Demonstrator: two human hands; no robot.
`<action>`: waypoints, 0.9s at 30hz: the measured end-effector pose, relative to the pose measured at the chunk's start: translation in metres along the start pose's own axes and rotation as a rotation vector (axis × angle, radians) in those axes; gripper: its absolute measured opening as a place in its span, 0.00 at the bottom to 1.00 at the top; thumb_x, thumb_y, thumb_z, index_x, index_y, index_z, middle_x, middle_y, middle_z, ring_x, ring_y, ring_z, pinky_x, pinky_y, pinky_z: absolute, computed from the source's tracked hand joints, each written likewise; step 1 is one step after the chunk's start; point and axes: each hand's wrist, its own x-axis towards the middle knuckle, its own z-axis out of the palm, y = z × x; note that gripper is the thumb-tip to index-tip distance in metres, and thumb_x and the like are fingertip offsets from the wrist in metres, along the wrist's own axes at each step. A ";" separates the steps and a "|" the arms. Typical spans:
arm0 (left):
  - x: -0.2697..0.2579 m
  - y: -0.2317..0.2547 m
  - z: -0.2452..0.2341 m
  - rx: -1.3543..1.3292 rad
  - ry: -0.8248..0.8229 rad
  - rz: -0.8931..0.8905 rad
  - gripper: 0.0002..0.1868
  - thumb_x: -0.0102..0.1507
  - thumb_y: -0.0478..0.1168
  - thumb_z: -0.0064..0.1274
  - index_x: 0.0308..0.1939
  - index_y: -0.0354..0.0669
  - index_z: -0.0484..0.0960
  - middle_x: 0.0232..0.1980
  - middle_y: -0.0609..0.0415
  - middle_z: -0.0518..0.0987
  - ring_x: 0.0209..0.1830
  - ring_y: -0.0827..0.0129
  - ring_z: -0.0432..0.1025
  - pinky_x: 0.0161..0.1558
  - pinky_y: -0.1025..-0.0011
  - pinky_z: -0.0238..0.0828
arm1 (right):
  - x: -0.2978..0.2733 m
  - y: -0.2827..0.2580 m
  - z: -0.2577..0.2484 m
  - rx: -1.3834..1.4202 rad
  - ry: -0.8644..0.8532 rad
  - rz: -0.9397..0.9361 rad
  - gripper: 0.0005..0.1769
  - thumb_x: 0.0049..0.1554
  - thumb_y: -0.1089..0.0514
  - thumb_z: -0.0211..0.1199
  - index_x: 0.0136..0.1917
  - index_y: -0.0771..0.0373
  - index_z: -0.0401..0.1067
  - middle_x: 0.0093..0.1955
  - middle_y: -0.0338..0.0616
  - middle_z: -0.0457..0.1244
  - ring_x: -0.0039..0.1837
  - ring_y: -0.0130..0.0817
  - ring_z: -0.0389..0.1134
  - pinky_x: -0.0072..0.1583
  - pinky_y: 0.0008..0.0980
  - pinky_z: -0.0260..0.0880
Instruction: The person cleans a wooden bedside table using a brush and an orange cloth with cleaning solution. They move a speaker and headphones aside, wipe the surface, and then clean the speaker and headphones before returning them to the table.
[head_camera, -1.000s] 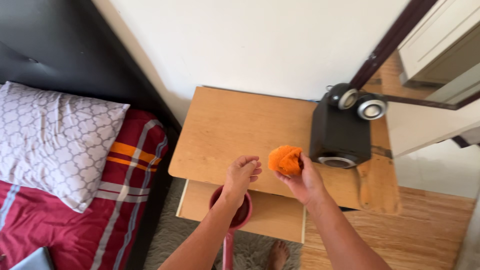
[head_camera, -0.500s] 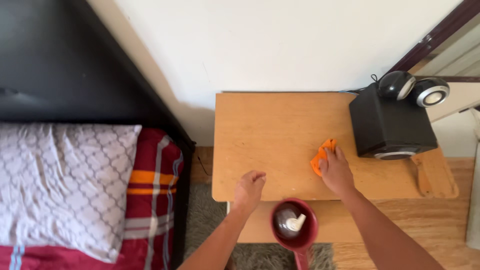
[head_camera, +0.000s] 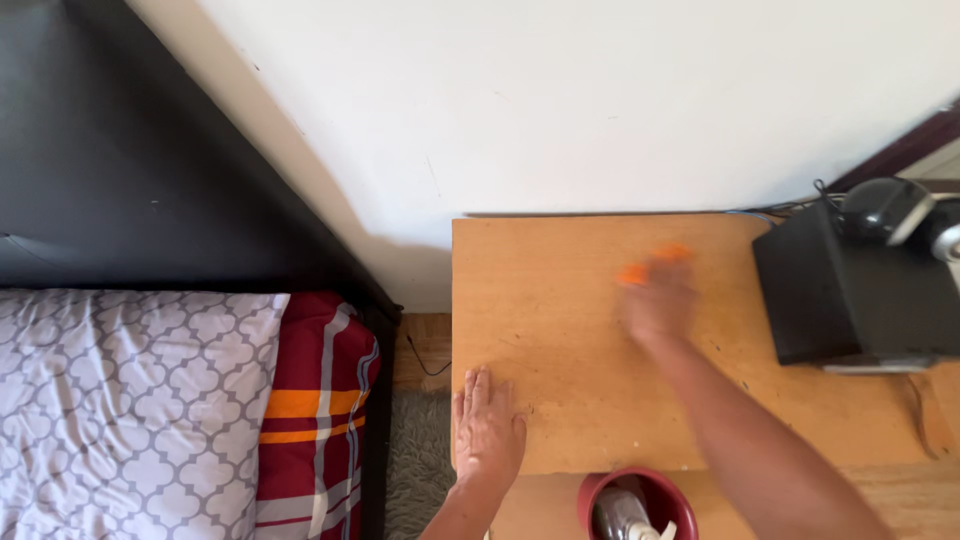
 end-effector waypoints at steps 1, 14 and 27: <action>0.001 0.003 -0.001 -0.006 -0.007 -0.023 0.31 0.65 0.45 0.54 0.71 0.47 0.66 0.80 0.45 0.50 0.83 0.55 0.40 0.78 0.58 0.35 | 0.005 -0.037 0.003 0.069 -0.244 -0.003 0.27 0.66 0.49 0.49 0.72 0.65 0.62 0.74 0.59 0.57 0.76 0.57 0.56 0.73 0.56 0.57; 0.017 0.011 -0.019 0.020 0.175 0.015 0.20 0.62 0.41 0.55 0.58 0.46 0.77 0.66 0.53 0.71 0.68 0.56 0.60 0.71 0.39 0.43 | 0.023 0.087 0.011 -0.073 -0.233 -0.185 0.22 0.59 0.57 0.58 0.65 0.67 0.69 0.63 0.59 0.63 0.64 0.55 0.65 0.66 0.49 0.65; 0.028 -0.032 -0.016 -0.184 0.147 0.130 0.15 0.64 0.36 0.50 0.56 0.40 0.76 0.66 0.46 0.69 0.66 0.53 0.65 0.64 0.58 0.66 | -0.023 -0.232 0.028 0.061 -0.162 -0.667 0.28 0.54 0.57 0.53 0.66 0.67 0.66 0.74 0.62 0.57 0.75 0.59 0.54 0.72 0.53 0.54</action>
